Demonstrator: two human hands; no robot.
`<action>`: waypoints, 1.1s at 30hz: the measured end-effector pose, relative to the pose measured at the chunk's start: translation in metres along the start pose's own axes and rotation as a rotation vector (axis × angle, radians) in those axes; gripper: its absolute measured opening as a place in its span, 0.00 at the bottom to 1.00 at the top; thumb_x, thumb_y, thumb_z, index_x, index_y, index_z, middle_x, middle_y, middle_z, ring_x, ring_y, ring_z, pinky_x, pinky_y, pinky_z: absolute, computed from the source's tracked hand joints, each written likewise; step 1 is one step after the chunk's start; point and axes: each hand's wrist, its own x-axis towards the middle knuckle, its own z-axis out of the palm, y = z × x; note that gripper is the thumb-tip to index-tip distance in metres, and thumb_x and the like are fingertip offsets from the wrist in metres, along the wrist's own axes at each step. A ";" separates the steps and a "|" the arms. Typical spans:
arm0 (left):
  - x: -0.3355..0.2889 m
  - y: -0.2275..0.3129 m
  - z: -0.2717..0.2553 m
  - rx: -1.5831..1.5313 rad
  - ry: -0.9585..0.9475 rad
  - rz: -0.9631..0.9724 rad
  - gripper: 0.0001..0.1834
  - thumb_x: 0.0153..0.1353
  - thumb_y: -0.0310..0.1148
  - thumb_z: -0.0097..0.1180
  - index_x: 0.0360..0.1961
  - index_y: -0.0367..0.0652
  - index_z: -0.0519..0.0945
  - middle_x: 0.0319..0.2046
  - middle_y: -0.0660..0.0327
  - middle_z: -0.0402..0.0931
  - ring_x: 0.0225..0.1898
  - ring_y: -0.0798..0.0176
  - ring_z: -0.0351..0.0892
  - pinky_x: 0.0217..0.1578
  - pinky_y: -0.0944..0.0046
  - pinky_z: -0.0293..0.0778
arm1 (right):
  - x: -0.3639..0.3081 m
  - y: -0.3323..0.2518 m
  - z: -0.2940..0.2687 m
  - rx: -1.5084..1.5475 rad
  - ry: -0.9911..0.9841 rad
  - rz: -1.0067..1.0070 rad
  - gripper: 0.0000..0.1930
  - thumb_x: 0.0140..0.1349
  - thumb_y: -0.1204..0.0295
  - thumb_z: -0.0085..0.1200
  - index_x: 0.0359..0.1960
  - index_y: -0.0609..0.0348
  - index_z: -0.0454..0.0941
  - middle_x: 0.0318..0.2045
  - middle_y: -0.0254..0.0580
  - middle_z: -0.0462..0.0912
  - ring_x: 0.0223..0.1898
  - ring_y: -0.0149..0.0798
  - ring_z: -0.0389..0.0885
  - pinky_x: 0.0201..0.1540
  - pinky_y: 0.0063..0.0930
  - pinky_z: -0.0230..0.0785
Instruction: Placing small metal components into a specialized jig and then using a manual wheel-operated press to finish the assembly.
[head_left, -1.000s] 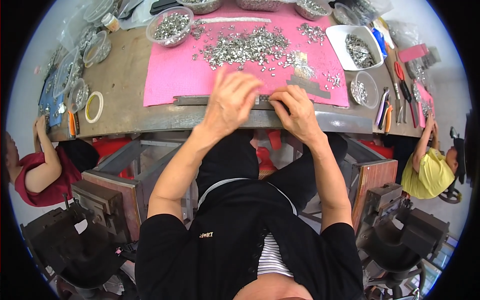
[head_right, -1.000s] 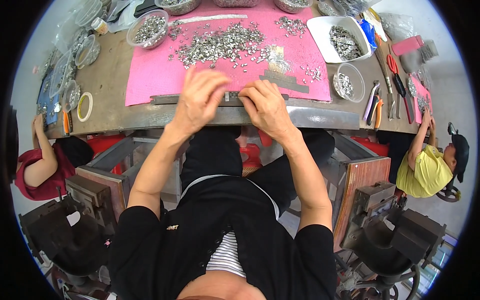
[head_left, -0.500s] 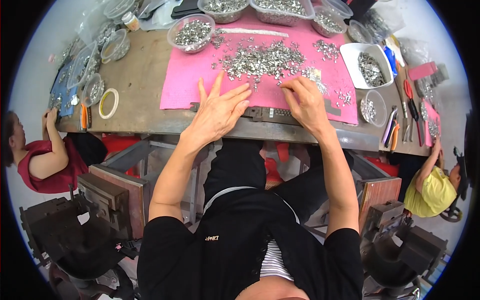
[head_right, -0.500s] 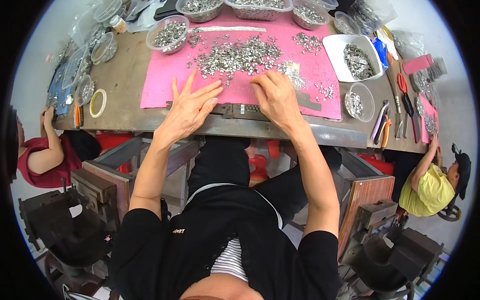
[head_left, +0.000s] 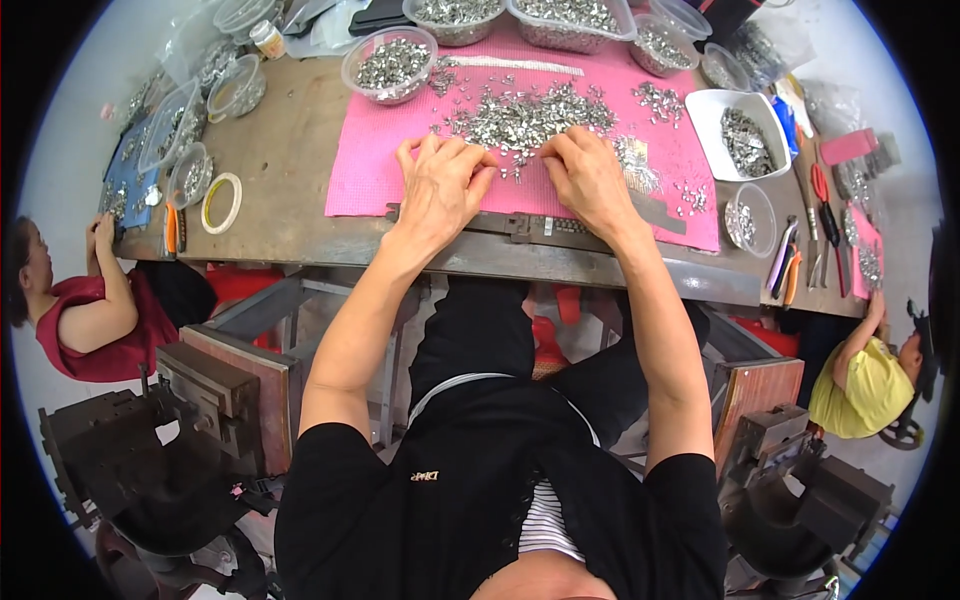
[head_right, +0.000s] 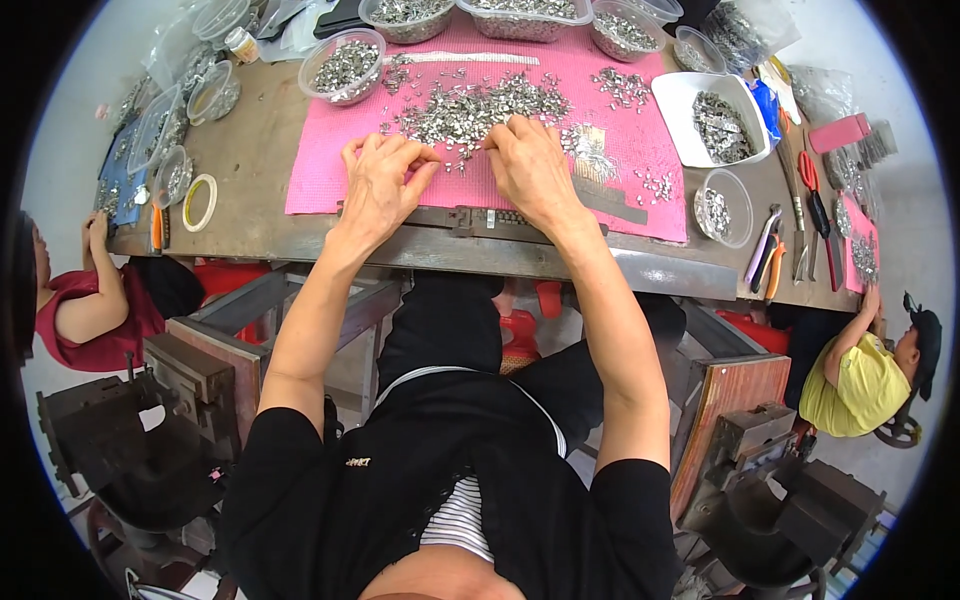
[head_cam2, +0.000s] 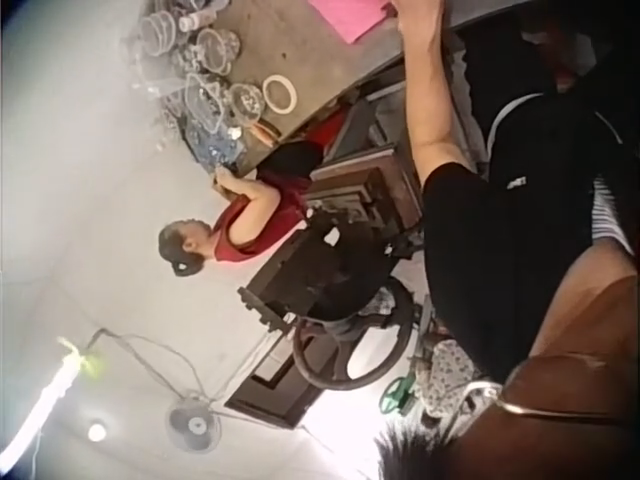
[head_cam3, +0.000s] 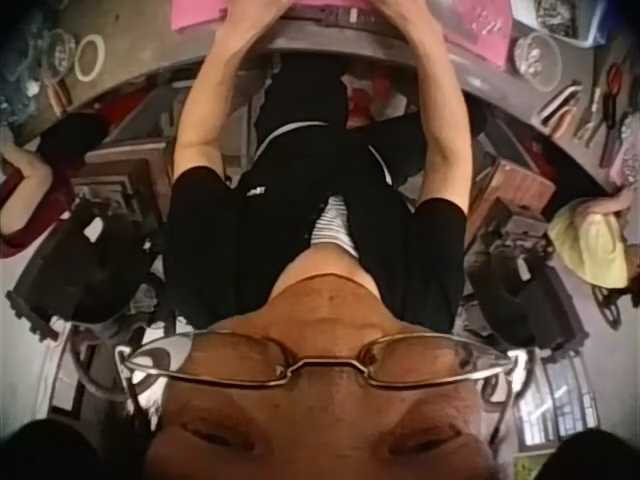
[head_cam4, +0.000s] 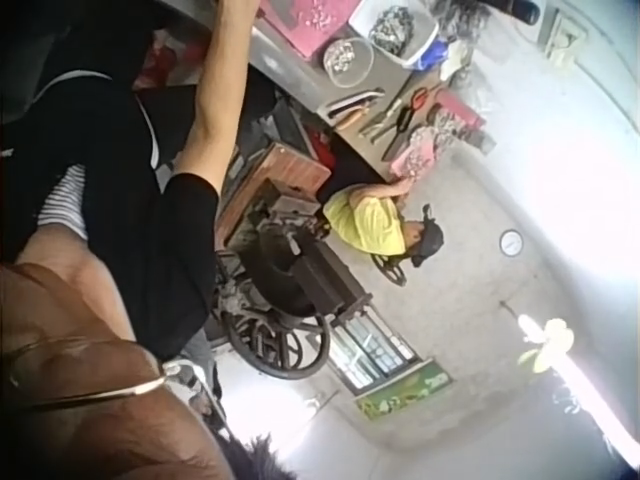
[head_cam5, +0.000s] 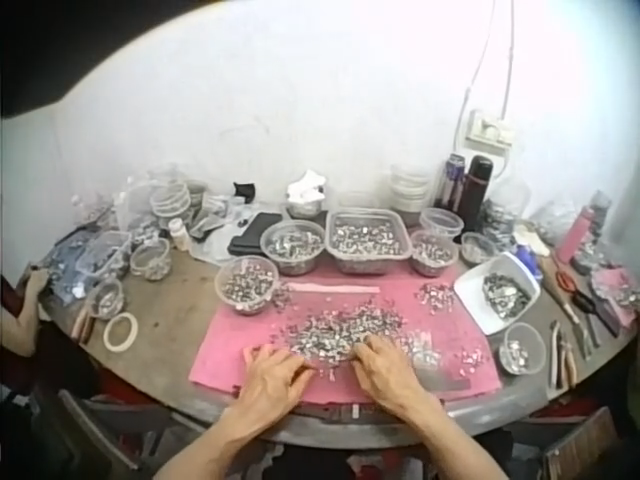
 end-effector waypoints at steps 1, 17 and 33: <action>0.002 0.000 0.002 0.001 0.010 0.019 0.05 0.58 0.34 0.67 0.36 0.50 0.86 0.32 0.67 0.79 0.43 0.58 0.74 0.58 0.46 0.58 | -0.001 0.000 -0.001 0.032 -0.007 0.022 0.03 0.61 0.76 0.60 0.36 0.58 0.82 0.33 0.44 0.79 0.40 0.49 0.79 0.46 0.45 0.69; 0.009 -0.005 0.009 0.020 0.013 0.089 0.02 0.59 0.32 0.65 0.33 0.49 0.85 0.33 0.66 0.80 0.44 0.57 0.75 0.59 0.38 0.56 | 0.006 -0.001 0.020 -0.033 0.012 0.024 0.03 0.60 0.74 0.60 0.34 0.57 0.80 0.33 0.43 0.79 0.41 0.47 0.80 0.45 0.42 0.65; 0.011 -0.007 0.012 -0.019 -0.009 0.133 0.03 0.58 0.33 0.65 0.33 0.50 0.83 0.30 0.67 0.75 0.42 0.59 0.74 0.59 0.38 0.56 | -0.071 -0.016 -0.053 0.193 -0.072 0.077 0.07 0.56 0.79 0.63 0.35 0.58 0.77 0.33 0.39 0.76 0.36 0.44 0.76 0.44 0.37 0.63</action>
